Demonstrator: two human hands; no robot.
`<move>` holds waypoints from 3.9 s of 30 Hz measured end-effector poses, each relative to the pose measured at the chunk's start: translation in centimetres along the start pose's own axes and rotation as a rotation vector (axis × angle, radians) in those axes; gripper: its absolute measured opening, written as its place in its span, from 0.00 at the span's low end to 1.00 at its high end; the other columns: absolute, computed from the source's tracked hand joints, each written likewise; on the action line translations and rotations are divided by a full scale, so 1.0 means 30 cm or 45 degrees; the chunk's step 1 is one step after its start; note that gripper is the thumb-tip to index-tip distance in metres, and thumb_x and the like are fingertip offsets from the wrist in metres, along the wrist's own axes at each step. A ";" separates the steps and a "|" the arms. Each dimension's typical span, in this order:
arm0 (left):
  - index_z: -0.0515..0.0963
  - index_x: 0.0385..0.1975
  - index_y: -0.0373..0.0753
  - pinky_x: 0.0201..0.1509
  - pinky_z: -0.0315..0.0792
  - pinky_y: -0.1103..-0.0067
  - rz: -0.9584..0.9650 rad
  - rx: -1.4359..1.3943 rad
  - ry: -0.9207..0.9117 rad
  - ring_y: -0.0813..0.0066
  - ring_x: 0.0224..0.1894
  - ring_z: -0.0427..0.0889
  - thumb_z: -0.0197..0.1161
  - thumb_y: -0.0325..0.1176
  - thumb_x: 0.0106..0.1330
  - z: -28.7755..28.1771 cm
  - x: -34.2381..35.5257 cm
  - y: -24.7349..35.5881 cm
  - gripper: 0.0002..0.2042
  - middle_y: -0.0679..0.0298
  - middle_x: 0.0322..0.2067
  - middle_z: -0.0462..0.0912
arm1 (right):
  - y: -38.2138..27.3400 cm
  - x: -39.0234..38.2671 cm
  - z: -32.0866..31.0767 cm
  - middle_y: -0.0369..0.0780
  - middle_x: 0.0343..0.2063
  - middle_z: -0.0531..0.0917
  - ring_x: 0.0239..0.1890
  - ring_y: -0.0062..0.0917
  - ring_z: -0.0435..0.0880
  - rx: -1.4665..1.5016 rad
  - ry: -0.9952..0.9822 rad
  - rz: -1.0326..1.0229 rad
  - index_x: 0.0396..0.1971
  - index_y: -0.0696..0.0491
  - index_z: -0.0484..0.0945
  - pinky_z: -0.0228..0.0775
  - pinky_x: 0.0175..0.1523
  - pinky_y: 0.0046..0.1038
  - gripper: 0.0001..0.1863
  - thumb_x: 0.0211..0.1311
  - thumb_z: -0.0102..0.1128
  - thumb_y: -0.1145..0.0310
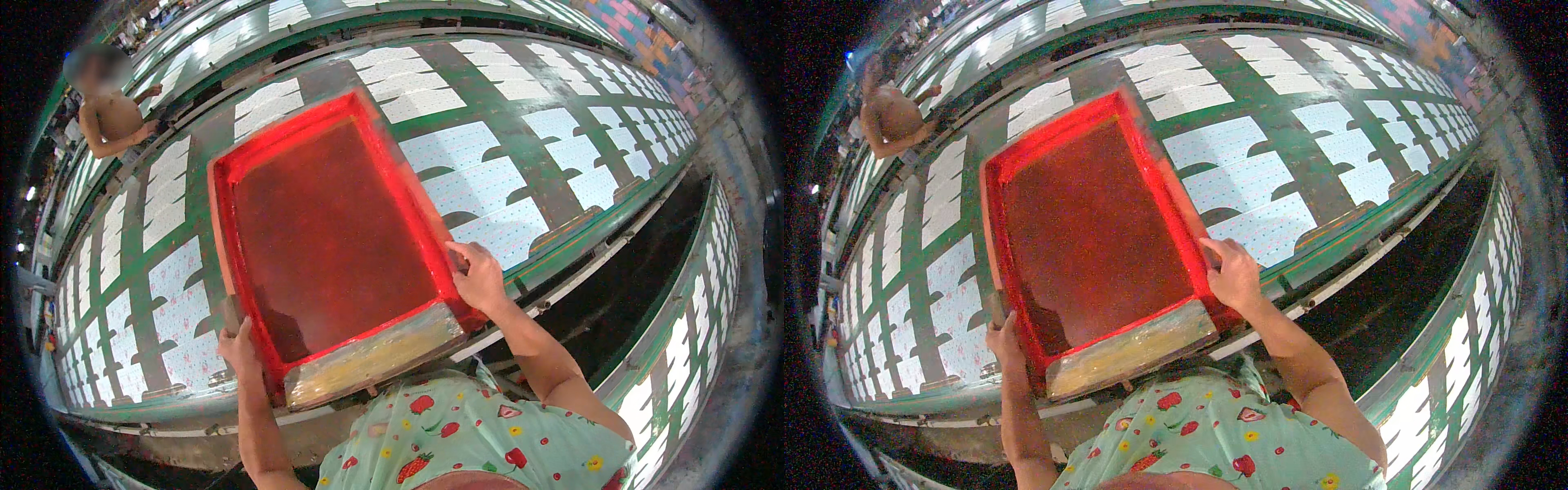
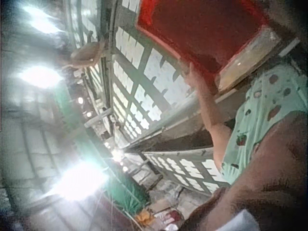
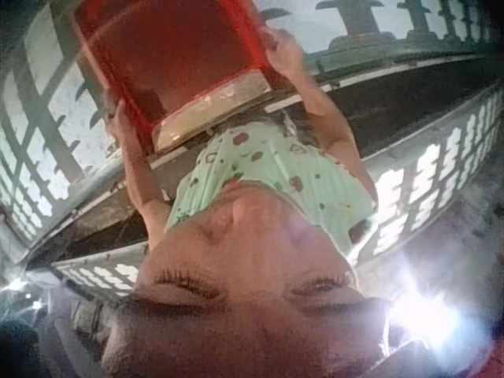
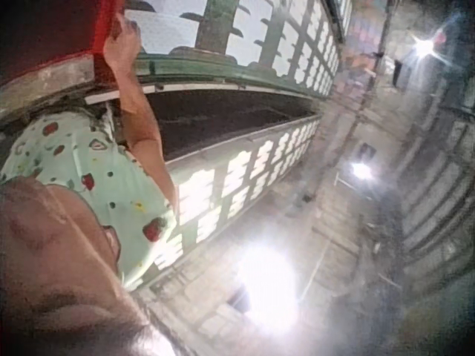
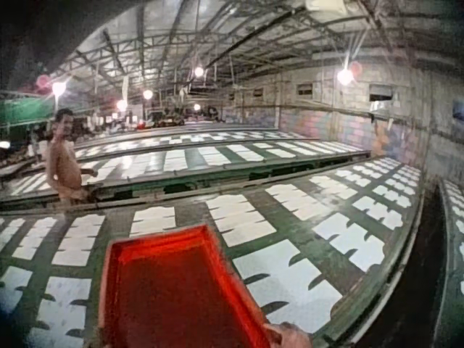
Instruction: The person holds a red screen-printing frame and repeatedly uses a squeegee to pull red ink across the mesh onto patterned paper laid out on a long green workbench. The person repositions the frame and repeats the squeegee strokes multiple times along the bench.
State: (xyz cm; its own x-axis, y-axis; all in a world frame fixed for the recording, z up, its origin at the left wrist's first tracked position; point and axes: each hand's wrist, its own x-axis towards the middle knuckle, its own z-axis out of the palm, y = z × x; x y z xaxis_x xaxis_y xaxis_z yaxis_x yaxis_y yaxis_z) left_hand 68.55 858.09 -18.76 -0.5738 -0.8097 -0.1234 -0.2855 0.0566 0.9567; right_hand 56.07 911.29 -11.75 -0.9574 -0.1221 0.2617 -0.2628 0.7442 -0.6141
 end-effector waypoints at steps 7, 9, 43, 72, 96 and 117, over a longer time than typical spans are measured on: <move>0.87 0.45 0.31 0.40 0.77 0.73 0.082 -0.001 0.014 0.75 0.34 0.82 0.85 0.32 0.62 0.402 -0.283 0.130 0.17 0.65 0.35 0.88 | 0.390 0.097 -0.212 0.45 0.44 0.89 0.48 0.46 0.89 0.035 0.060 0.109 0.63 0.48 0.86 0.83 0.56 0.47 0.34 0.52 0.68 0.84; 0.86 0.45 0.31 0.41 0.77 0.72 0.142 0.110 0.041 0.75 0.35 0.82 0.85 0.32 0.61 0.527 -0.378 0.141 0.18 0.65 0.35 0.88 | 0.527 0.106 -0.281 0.45 0.45 0.89 0.49 0.45 0.89 0.031 0.050 0.177 0.64 0.48 0.86 0.83 0.57 0.45 0.36 0.51 0.69 0.85; 0.86 0.45 0.29 0.55 0.80 0.53 0.211 0.594 0.042 0.42 0.47 0.90 0.85 0.46 0.59 1.199 -0.871 0.155 0.26 0.43 0.43 0.92 | 0.825 -0.112 -0.727 0.44 0.66 0.82 0.69 0.43 0.81 -0.016 -0.750 -0.758 0.66 0.50 0.84 0.73 0.73 0.49 0.31 0.59 0.77 0.73; 0.78 0.73 0.28 0.76 0.73 0.68 0.255 -0.045 -0.108 0.55 0.70 0.83 0.59 0.35 0.86 1.186 -0.874 0.116 0.23 0.45 0.69 0.85 | 0.575 -0.121 -0.468 0.41 0.58 0.89 0.57 0.41 0.90 -0.486 -0.488 -0.657 0.62 0.48 0.87 0.81 0.61 0.46 0.31 0.54 0.70 0.78; 0.81 0.71 0.30 0.70 0.77 0.70 0.236 0.241 0.085 0.63 0.63 0.86 0.55 0.28 0.87 1.213 -0.900 0.150 0.19 0.50 0.62 0.89 | 0.702 1.478 0.156 0.44 0.52 0.90 0.56 0.44 0.91 -0.631 -0.343 -0.870 0.61 0.43 0.88 0.85 0.61 0.51 0.23 0.69 0.60 0.72; 0.81 0.70 0.29 0.75 0.75 0.66 0.261 0.296 0.105 0.56 0.68 0.85 0.54 0.29 0.87 1.213 -0.895 0.142 0.19 0.47 0.66 0.87 | 0.630 1.372 -0.032 0.48 0.46 0.94 0.52 0.50 0.92 -0.609 -0.675 -0.861 0.52 0.47 0.92 0.86 0.59 0.52 0.23 0.56 0.61 0.70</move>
State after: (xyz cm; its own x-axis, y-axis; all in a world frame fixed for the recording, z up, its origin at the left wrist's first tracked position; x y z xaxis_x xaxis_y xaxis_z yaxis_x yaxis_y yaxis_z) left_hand 54.81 901.32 -20.97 -0.5758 -0.8119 0.0968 -0.3434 0.3476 0.8725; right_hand 11.81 920.95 -11.85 -0.5832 -0.8123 0.0076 -0.8110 0.5818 -0.0612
